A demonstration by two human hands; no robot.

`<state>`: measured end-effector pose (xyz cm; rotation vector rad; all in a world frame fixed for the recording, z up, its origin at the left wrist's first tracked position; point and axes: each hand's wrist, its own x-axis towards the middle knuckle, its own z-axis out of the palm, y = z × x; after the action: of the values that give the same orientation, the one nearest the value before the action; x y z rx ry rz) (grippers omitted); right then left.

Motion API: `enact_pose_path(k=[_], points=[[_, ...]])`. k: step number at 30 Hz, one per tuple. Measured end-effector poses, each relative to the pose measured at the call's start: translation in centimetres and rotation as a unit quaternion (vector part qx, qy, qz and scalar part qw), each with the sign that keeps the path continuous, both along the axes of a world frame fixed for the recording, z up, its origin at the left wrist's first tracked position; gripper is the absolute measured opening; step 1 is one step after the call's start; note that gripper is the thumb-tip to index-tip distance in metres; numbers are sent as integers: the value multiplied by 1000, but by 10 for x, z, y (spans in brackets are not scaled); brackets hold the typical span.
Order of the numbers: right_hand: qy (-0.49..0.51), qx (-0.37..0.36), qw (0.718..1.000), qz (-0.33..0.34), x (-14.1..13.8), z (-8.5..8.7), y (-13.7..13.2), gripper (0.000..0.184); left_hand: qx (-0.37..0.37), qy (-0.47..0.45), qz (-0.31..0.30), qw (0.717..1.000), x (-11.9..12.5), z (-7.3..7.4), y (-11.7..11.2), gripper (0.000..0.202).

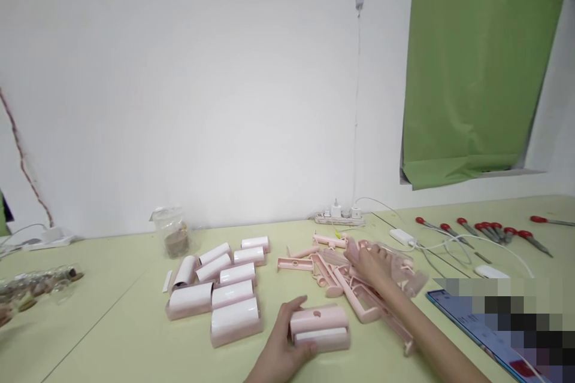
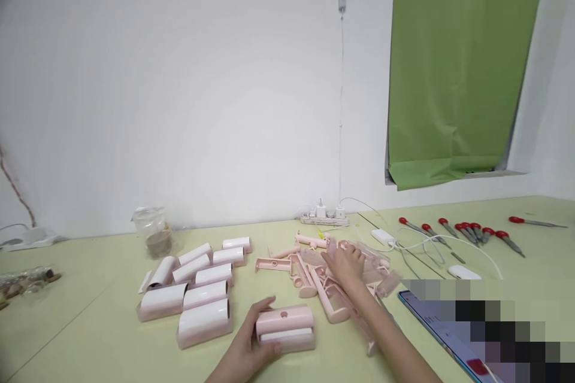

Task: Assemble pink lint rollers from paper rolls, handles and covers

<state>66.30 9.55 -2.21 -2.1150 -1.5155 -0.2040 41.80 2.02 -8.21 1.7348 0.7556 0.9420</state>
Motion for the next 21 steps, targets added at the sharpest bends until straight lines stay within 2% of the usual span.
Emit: enact_pose_path(k=[2,4,9,11,13,15,18,21], points=[[10,5,1000,0,4,-7,0,27,-17,-13,22,1000,1,-1,0,72],[25,15,999,22,8,-7,-3,26,-27,-11,40,999,2,0,-1,78],[98,48,985,137,11,22,-18,32,-54,15,48,997,2,6,-2,74],[182,47,958,218,1,32,-27,34,-58,20,43,997,1,7,-1,71],[308,37,900,305,-13,37,-36,32,-61,20,34,997,-1,7,-1,69],[399,31,843,359,-28,36,-43,26,-65,14,23,998,-1,5,-1,68],[422,15,809,408,-44,27,-47,16,-69,6,10,998,-2,3,0,65],[405,-13,795,452,-51,19,-47,12,-74,-4,4,997,-2,0,0,64]])
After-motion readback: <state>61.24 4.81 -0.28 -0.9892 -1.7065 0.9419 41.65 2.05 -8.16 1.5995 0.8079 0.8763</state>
